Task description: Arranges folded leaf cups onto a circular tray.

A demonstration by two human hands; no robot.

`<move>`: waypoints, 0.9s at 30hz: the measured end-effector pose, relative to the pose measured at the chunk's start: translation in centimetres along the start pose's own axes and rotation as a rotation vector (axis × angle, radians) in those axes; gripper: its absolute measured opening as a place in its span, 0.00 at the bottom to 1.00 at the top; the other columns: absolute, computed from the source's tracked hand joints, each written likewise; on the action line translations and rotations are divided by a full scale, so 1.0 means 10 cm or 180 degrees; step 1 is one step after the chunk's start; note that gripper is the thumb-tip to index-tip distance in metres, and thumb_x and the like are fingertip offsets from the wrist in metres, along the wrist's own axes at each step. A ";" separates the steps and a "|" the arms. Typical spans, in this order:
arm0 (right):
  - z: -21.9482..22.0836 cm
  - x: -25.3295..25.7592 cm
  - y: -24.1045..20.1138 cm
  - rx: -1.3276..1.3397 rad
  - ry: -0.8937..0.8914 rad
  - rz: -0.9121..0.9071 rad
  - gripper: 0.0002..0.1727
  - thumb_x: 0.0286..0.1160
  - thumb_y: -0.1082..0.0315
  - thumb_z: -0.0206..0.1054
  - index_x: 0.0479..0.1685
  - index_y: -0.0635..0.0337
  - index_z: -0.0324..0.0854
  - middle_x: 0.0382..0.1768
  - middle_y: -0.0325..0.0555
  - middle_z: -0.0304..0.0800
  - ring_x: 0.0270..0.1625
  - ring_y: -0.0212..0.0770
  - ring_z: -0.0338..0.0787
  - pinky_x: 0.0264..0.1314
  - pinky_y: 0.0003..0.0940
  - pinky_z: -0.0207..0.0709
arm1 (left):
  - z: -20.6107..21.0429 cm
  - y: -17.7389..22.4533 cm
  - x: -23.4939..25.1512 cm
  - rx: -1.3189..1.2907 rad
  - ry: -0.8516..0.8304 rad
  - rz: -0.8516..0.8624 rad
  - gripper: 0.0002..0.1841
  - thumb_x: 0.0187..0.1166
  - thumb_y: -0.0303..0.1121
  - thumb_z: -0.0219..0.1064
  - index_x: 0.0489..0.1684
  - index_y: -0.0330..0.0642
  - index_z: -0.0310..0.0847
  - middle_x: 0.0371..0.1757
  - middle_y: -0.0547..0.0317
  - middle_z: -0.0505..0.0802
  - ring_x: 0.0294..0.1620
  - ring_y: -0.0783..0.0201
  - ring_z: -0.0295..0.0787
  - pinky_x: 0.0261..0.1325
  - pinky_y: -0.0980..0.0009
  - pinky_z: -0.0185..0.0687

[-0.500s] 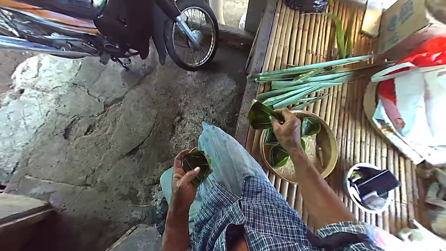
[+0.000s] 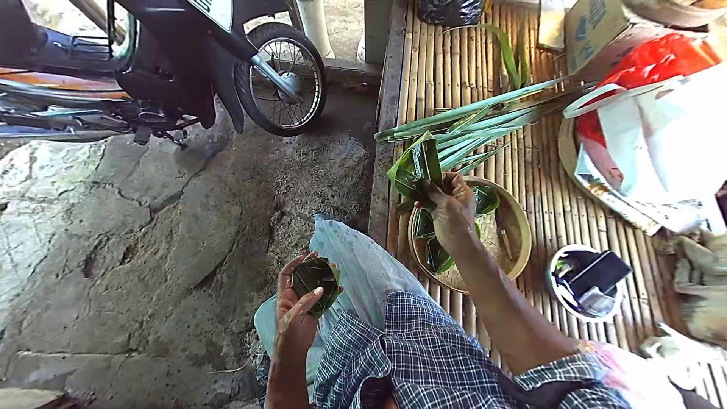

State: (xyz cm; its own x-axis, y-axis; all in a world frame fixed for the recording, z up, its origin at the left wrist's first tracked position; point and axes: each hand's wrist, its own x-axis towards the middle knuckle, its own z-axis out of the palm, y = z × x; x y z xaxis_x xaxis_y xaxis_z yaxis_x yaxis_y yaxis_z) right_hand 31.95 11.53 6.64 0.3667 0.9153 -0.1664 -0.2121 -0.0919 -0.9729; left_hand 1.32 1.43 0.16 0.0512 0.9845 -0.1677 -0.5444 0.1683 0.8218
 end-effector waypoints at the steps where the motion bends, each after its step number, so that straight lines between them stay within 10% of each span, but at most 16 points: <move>1: -0.01 0.01 0.01 0.0048 0.0094 0.0079 0.11 0.80 0.68 0.71 0.54 0.55 0.77 0.43 0.45 0.86 0.34 0.38 0.88 0.34 0.34 0.88 | -0.02 0.02 -0.01 0.0008 0.0016 0.0038 0.37 0.66 0.19 0.68 0.81 0.47 0.61 0.80 0.43 0.77 0.67 0.41 0.86 0.52 0.42 0.92; 8: -0.05 0.07 0.04 0.0066 0.0492 0.0010 0.08 0.77 0.69 0.73 0.48 0.55 0.80 0.37 0.41 0.84 0.25 0.30 0.76 0.23 0.23 0.69 | -0.02 0.09 -0.01 0.0078 0.0248 0.0081 0.38 0.64 0.18 0.65 0.81 0.48 0.60 0.78 0.45 0.79 0.67 0.42 0.87 0.53 0.42 0.92; 18: -0.35 0.11 -0.01 0.0253 0.0785 0.0092 0.09 0.77 0.69 0.74 0.48 0.54 0.80 0.36 0.41 0.84 0.22 0.29 0.75 0.21 0.21 0.71 | -0.03 0.06 0.04 0.0215 0.0143 0.0105 0.38 0.63 0.19 0.67 0.80 0.49 0.62 0.79 0.48 0.79 0.68 0.44 0.87 0.52 0.44 0.93; 27: -2.12 -0.07 0.16 -0.1009 0.1973 0.0302 0.19 0.82 0.63 0.66 0.66 0.61 0.72 0.44 0.47 0.85 0.32 0.38 0.88 0.37 0.37 0.88 | -0.27 0.21 0.03 0.0472 0.0196 0.0232 0.38 0.66 0.22 0.66 0.82 0.53 0.60 0.79 0.51 0.79 0.69 0.45 0.85 0.54 0.45 0.92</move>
State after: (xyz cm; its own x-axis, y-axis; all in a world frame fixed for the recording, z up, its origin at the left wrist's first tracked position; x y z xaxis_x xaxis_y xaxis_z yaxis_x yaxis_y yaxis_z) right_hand 50.53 2.48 1.83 0.8284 0.5143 -0.2220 -0.0290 -0.3564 -0.9339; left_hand -2.06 1.96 0.31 -0.0377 0.9903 -0.1339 -0.4152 0.1063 0.9035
